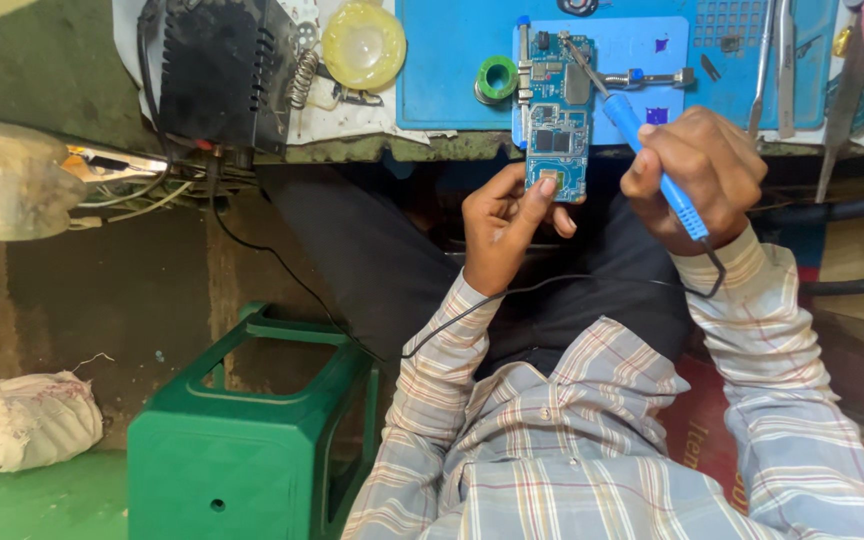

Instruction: The person sits on the floor holding a phone motherboard, uses a soldering iron to solder components on the board, and works on it over a blue mat on the bench. They reposition the board, solder different points, and handle the board with both hands while inspecting the soldered areas.

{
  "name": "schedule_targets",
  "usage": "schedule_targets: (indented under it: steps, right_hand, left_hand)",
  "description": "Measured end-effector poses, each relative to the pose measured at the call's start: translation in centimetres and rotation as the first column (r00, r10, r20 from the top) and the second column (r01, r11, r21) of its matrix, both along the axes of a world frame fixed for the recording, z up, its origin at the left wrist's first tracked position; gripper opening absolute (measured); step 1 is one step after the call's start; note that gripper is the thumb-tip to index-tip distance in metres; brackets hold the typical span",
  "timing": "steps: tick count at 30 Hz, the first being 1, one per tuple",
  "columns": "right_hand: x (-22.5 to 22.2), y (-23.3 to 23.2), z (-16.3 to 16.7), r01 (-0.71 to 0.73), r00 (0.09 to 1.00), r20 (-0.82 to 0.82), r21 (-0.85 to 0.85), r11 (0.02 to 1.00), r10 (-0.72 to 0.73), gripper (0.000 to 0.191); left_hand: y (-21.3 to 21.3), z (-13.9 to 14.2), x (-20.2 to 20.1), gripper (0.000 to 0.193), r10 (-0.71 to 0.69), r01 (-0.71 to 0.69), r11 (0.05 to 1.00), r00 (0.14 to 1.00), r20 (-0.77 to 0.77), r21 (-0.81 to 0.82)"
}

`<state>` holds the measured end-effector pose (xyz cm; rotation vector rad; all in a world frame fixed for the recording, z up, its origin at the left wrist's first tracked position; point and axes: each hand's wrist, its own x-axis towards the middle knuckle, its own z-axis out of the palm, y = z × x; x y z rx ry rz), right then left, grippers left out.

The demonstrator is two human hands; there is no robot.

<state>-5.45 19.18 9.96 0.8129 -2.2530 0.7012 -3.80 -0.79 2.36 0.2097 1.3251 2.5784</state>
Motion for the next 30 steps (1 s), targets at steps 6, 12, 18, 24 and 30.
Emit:
schedule_targets:
  steps: [6,12,18,24,30]
  right_hand:
    - [0.6,0.0,-0.5,-0.034,0.999,-0.027,0.028,0.999,0.035,0.013]
    - [1.4,-1.1,0.3,0.040,0.999,0.019,0.015,0.999,-0.040,0.011]
    - [0.7,-1.0,-1.1,0.096,0.995,0.028,-0.273,0.957,-0.092,0.022]
    - [1.5,-1.4,-4.0,0.155,0.988,0.048,-0.455,0.877,-0.150,0.026]
    - [1.2,-1.2,-4.7,0.073,0.997,-0.004,-0.432,0.899,-0.083,0.024]
  left_hand:
    - [-0.1,0.1,0.1,0.023,0.007,-0.007,1.000,1.000,-0.013,-0.018]
    - [-0.3,0.5,0.1,0.024,0.005,-0.005,1.000,0.999,-0.035,-0.005]
    - [0.0,0.1,0.4,0.024,0.018,-0.018,1.000,1.000,-0.010,-0.019]
    - [-0.1,-0.2,0.2,0.023,0.010,-0.010,1.000,1.000,0.024,0.017]
    - [0.1,-0.5,0.2,0.023,0.013,-0.013,1.000,1.000,0.025,0.015]
